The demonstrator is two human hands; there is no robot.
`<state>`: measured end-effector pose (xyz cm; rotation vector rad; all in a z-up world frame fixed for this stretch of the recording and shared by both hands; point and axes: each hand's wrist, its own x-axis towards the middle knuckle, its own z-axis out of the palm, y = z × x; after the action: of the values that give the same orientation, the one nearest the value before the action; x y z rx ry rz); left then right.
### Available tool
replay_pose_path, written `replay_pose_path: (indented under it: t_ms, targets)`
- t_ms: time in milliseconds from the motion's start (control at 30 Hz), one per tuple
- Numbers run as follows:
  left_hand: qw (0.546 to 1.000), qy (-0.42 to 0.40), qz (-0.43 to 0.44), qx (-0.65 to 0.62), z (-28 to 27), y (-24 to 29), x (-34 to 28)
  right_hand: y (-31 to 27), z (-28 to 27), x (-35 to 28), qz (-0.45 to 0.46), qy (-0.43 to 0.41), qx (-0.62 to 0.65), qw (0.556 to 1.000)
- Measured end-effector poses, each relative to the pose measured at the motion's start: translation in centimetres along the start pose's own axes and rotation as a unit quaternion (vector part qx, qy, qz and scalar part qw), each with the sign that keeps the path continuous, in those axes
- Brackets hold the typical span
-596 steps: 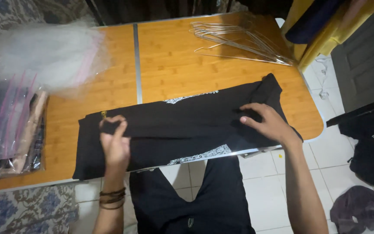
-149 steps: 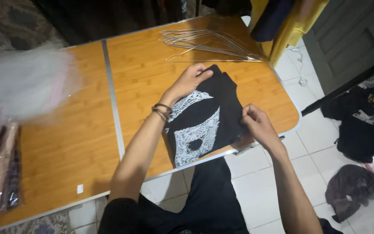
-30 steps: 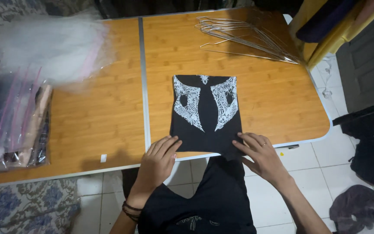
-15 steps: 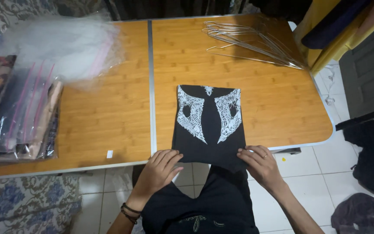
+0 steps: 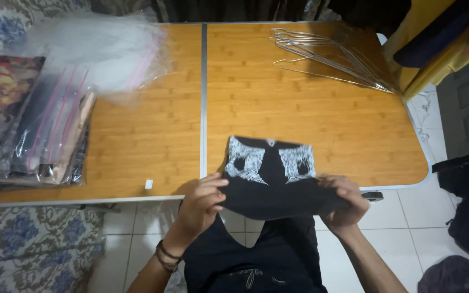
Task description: The person removes a black t-shirt from a hanger and lays it on a low wooden table. They fold the t-shirt neatly by hand, aligning the sleeves and hem, then place the folded garment into a clear plastic bag.
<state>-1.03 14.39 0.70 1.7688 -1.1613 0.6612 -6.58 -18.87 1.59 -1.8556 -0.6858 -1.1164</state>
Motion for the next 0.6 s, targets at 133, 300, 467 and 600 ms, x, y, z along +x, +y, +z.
replay_pose_path:
  t_ms: [133, 300, 467, 600]
  targets:
    - [0.953, 0.231, -0.03, -0.194, 2.0, 0.3, 3.4, 0.0, 2.7, 5.0, -0.017, 0.132, 0.044, 0.99]
    - [0.904, 0.398, -0.135, -0.079, -0.8, 2.6, 11.6, -0.7, 4.7, 10.4, 0.055, 0.201, -0.035, 0.977]
    - [0.914, 0.371, -0.163, -0.014, -3.1, -0.6, 15.8, 1.3, 6.5, 15.5, 0.158, 0.148, -0.006, 0.976]
    - [0.914, 0.295, -0.277, -0.008, -0.1, -12.0, 14.8, 11.9, 10.9, 13.4, 0.256, 0.068, -0.013, 0.964]
